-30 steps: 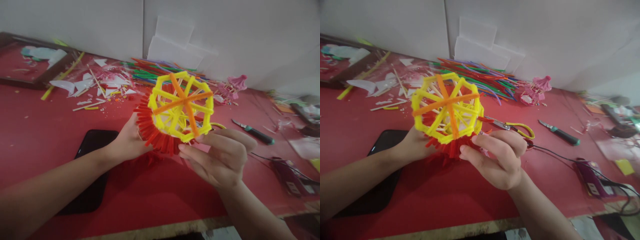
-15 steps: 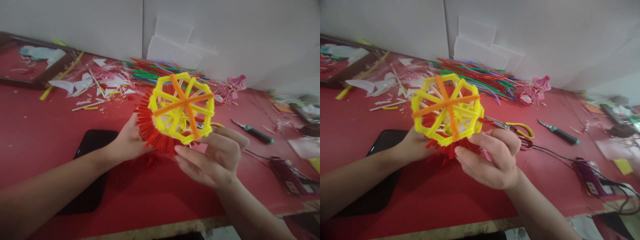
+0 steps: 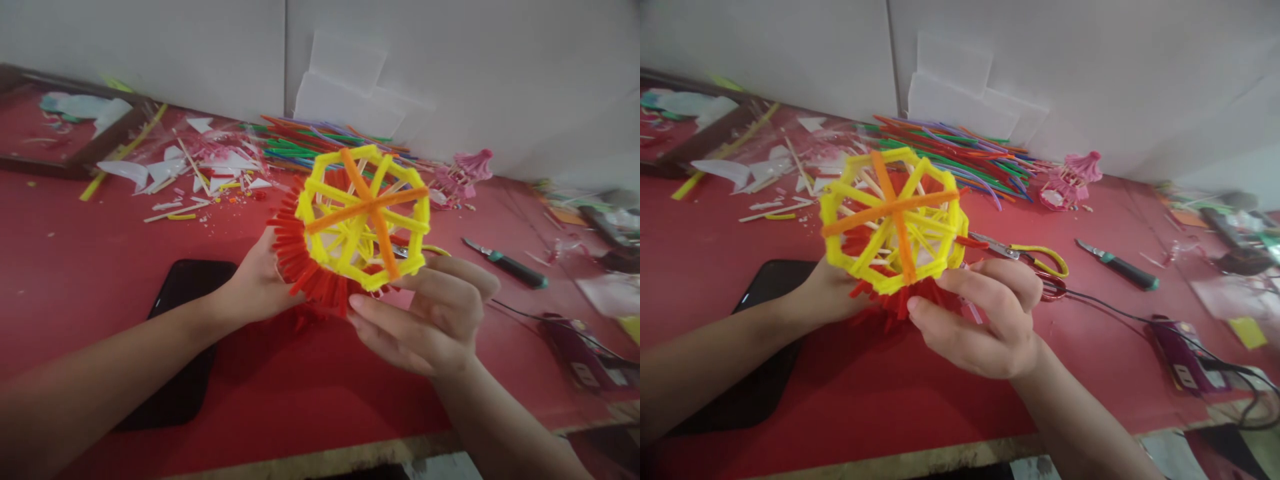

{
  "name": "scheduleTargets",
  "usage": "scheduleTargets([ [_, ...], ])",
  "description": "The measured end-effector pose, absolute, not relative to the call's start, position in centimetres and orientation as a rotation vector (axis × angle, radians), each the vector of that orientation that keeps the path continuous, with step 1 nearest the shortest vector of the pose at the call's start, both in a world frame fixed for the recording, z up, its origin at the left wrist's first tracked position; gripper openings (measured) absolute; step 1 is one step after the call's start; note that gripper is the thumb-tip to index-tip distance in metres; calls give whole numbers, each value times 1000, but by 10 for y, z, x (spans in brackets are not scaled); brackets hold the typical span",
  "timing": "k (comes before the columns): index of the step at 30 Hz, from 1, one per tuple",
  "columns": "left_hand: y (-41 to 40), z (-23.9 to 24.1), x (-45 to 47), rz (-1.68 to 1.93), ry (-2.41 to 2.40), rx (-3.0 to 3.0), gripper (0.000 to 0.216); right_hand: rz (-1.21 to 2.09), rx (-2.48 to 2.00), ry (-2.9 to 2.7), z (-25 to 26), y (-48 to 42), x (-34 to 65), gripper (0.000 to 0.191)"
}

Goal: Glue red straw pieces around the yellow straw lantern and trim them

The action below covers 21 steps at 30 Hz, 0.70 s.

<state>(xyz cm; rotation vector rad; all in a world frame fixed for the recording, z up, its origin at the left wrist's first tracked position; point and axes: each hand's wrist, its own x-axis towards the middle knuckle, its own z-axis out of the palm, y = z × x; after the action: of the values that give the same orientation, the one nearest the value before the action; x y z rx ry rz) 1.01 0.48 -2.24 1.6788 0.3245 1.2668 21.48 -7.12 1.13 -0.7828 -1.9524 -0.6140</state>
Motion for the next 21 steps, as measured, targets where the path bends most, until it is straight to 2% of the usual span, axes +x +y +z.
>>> scheduleTargets([
  [4, 4, -21, 5, 1199, 365, 1707, 54, -627, -835, -1985, 16, -72, 220, 17],
  [11, 4, -21, 0, 1152, 428, 1724, 68, -629, -853, -1945, 17, -72, 225, 26],
  [17, 8, -18, 3, 1110, 386, 1643, 40, -605, -951, -1875, 14, -67, 233, 20],
  [19, 7, -20, 3, 1074, 439, 1525, 43, -506, -1007, -1832, 10, -64, 236, 24],
  [21, 4, -21, 2, 1088, 517, 1493, 44, -274, -1111, -1775, 4, -62, 237, 28],
])
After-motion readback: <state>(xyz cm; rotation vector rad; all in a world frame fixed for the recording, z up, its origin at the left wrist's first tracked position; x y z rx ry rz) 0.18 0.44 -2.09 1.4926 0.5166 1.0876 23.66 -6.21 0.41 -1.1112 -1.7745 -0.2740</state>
